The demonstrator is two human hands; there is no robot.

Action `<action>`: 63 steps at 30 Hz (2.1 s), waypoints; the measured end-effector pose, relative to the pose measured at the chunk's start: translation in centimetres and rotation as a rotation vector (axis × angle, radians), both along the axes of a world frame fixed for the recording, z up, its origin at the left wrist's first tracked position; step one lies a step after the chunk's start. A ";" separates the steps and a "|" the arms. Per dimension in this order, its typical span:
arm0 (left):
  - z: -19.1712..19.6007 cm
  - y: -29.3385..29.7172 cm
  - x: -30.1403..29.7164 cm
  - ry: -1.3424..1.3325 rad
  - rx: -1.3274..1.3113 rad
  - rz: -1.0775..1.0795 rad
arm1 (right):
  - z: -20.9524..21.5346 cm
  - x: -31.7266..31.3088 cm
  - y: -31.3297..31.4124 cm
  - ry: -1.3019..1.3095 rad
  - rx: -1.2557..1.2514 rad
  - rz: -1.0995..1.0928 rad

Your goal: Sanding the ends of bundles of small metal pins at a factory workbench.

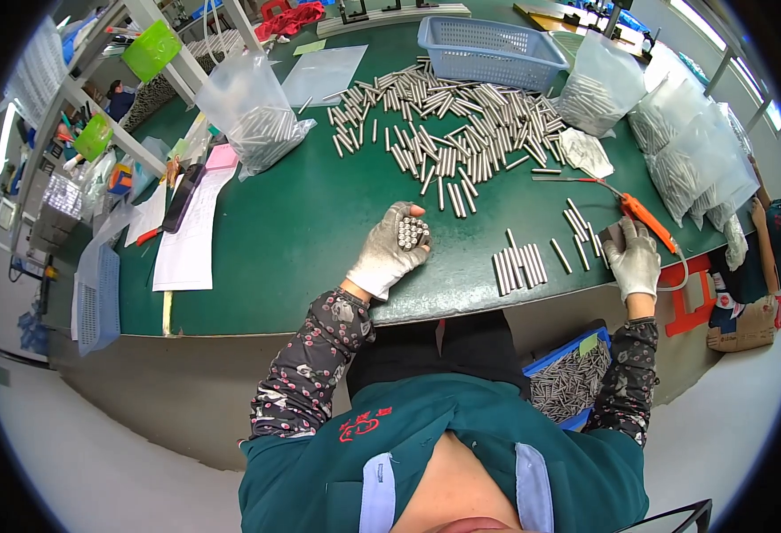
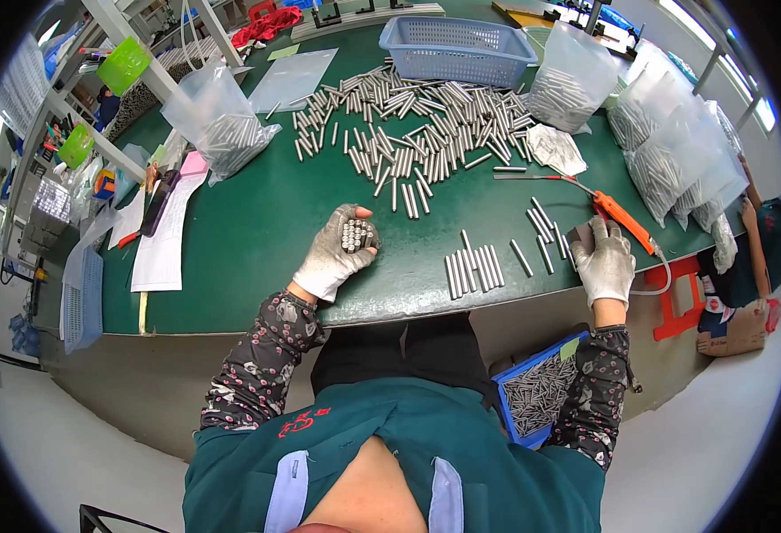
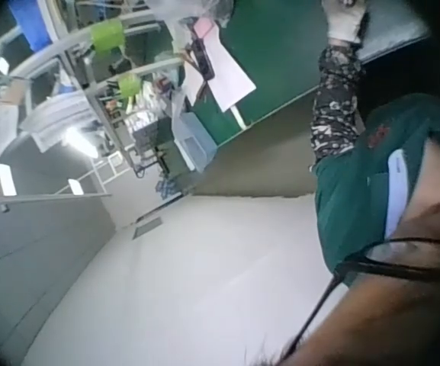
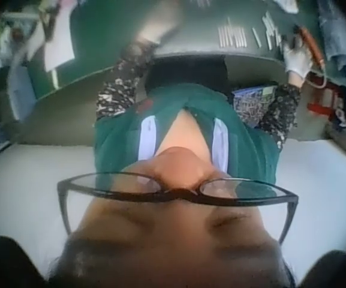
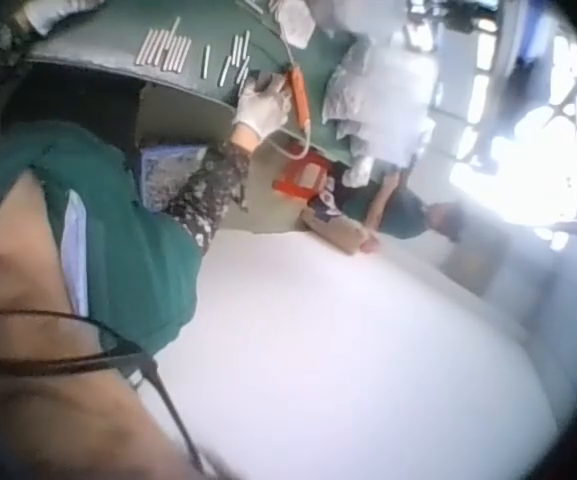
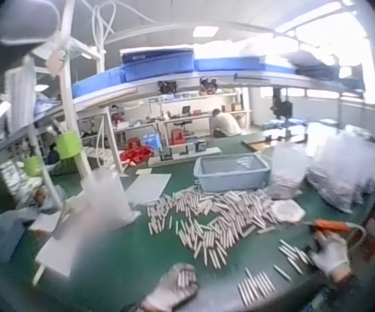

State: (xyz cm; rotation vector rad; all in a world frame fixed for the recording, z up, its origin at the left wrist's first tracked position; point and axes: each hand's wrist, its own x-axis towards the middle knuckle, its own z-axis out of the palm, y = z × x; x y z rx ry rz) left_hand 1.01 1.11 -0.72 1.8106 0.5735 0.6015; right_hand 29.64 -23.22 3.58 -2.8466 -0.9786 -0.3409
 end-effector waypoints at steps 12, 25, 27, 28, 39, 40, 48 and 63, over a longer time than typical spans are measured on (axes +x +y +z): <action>-0.2 -0.1 0.3 -0.011 -0.038 0.022 | -1.2 0.4 -0.2 -0.150 0.115 0.034; 0.8 -0.6 0.3 -0.009 0.007 -0.008 | 4.2 -7.4 5.2 0.070 0.461 0.595; 0.9 -0.5 0.2 -0.003 -0.025 -0.021 | 4.8 -9.5 7.1 0.044 0.403 0.709; 0.7 -0.7 0.6 -0.031 -0.052 -0.039 | 5.1 -9.6 7.4 0.052 0.360 0.715; 0.5 -0.4 -0.1 -0.024 -0.042 0.000 | 1.9 0.2 7.3 0.047 0.190 0.654; 0.3 -0.5 -0.1 -0.013 -0.052 -0.003 | 2.9 0.8 7.9 0.080 0.241 0.615; 0.4 -0.6 0.1 -0.021 -0.060 -0.019 | 0.1 6.8 12.1 -0.367 0.078 0.698; 1.7 -0.8 0.2 0.060 -0.079 0.009 | 3.8 2.1 12.7 0.232 0.398 0.769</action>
